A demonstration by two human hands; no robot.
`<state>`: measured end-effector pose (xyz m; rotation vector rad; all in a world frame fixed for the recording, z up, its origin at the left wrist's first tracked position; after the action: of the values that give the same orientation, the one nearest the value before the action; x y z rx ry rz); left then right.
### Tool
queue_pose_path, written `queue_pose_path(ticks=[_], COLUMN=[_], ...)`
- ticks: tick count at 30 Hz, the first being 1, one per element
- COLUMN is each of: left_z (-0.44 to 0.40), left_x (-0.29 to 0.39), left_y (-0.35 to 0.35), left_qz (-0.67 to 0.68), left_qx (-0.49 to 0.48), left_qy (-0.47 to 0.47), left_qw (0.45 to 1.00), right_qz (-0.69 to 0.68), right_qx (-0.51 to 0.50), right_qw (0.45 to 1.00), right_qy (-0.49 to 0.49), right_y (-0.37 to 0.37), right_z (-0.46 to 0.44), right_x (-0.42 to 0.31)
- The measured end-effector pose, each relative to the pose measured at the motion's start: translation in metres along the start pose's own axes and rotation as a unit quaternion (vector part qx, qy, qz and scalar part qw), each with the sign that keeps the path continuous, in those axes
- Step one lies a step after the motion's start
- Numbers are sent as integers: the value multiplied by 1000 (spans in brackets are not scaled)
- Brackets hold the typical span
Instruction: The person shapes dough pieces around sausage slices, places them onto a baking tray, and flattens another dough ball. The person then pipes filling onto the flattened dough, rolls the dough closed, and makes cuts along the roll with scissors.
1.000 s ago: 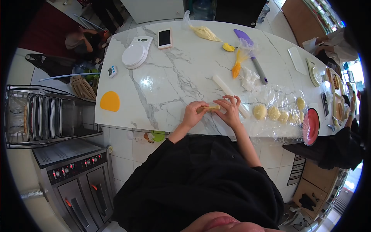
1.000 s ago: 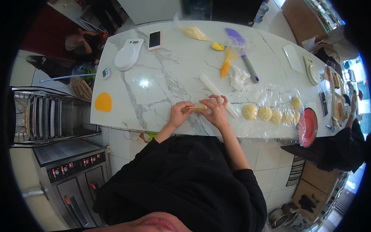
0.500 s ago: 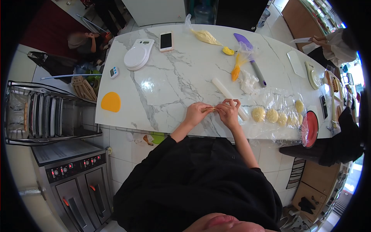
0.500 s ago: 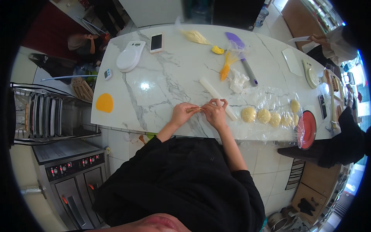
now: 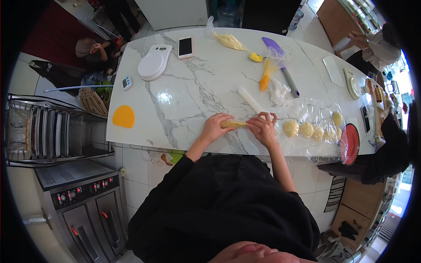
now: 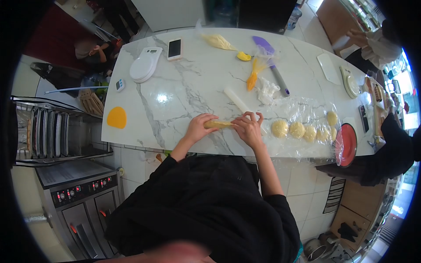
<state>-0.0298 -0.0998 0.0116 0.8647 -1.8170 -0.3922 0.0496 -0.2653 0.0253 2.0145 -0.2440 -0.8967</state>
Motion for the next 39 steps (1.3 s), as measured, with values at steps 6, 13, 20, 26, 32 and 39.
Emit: queue_pose_path(ticks=[6, 13, 20, 26, 32, 39], left_z=[17, 22, 47, 48, 29, 34], left_x=[-22, -4, -30, -32, -18, -16], left_y=[-11, 17, 10, 13, 7, 4], left_qz=[83, 108, 157, 160, 161, 65], left_qx=[-2, 95, 121, 115, 55, 138], left_qy=[135, 85, 162, 167, 137, 66], left_qw=[987, 986, 967, 966, 976, 986], right_qz=[-3, 21, 8, 31, -21, -48], right_qx=[-23, -26, -51, -14, -10, 10], right_qw=[999, 999, 998, 998, 1000, 999], right_qy=[-47, -24, -37, -44, -18, -24], right_y=[-25, -4, -14, -3, -23, -24], right_z=[3, 8, 5, 2, -14, -18], right_x=[13, 11, 8, 6, -31, -41])
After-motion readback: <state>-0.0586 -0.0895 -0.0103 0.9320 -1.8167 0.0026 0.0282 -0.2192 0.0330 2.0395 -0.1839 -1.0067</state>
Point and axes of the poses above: each hand's wrist, its own z-axis away from the middle knuckle, its own y-axis out of the back of the hand, x = y × z, the point moved 6 cm from there along -z, towards the middle knuckle, and after that the axes turned 6 degrees about -y, right-handed, at the moved point
